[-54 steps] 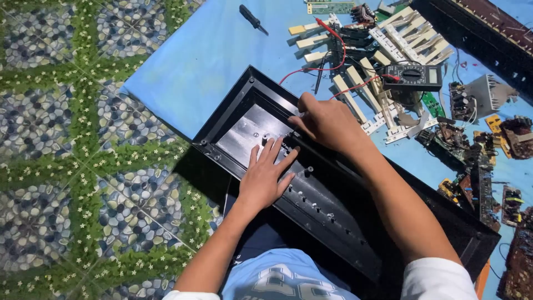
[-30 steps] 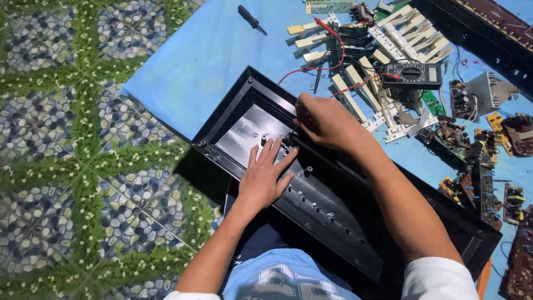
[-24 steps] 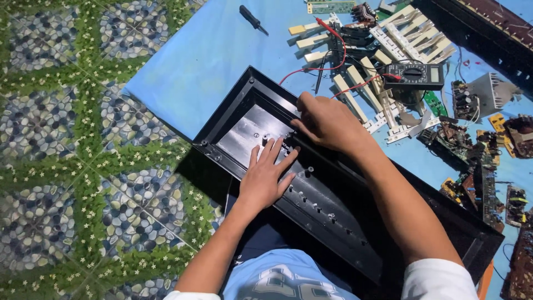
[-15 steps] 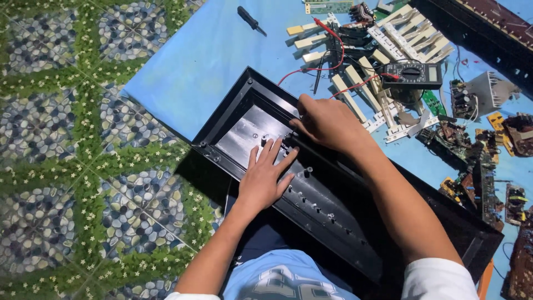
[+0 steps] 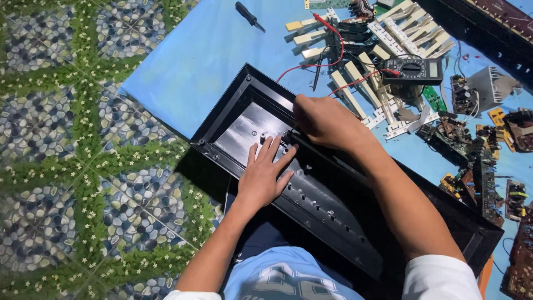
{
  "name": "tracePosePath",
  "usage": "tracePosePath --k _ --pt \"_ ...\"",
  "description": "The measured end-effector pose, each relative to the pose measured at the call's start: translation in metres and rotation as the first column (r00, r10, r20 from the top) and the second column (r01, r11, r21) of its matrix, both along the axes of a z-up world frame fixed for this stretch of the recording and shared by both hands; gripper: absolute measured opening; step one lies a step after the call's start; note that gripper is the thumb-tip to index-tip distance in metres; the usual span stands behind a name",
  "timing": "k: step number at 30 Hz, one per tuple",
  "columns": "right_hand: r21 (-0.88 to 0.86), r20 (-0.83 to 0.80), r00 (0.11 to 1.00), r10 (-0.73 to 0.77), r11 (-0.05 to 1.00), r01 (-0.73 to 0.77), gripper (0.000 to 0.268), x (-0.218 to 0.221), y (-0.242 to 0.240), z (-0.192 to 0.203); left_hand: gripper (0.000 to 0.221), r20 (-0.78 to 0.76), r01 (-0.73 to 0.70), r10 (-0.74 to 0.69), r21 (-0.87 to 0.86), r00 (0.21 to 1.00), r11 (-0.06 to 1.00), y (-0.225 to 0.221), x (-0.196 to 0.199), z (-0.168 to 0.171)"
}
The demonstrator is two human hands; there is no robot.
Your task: Assembling internal circuit boards into an electronic keyboard housing and securing them with a screwdriver.
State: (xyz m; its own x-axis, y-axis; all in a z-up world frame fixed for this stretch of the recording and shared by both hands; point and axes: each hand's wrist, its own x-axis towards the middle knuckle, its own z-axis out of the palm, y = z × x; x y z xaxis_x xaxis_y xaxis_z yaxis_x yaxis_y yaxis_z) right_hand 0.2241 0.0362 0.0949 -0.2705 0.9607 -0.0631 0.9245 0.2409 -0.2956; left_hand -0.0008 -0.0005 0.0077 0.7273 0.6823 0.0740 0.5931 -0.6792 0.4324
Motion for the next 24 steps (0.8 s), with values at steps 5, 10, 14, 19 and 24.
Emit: tracePosePath --k 5,10,14,19,24 --pt "0.077 0.098 0.995 -0.003 0.997 -0.004 0.017 -0.006 0.003 0.009 0.051 -0.010 -0.006 0.006 0.005 1.000 1.000 0.000 0.000 -0.001" --pt "0.014 0.102 0.994 0.038 0.999 -0.040 0.033 -0.007 0.006 0.014 0.051 -0.012 -0.002 0.002 -0.014 1.000 1.000 0.000 0.001 0.001" --pt "0.078 0.110 0.992 0.066 0.994 -0.075 0.017 -0.004 0.012 0.002 0.053 -0.014 -0.005 0.005 0.001 1.000 1.000 0.000 0.000 0.000" --pt "0.073 0.177 0.981 0.079 0.993 -0.093 0.011 -0.012 0.013 0.015 0.051 -0.002 -0.010 0.010 -0.002 1.000 1.000 0.000 0.001 -0.001" --pt "-0.010 0.081 0.994 0.079 0.997 -0.079 0.014 -0.014 0.015 0.013 0.044 0.011 -0.012 0.012 0.012 1.000 1.000 0.000 0.001 0.002"
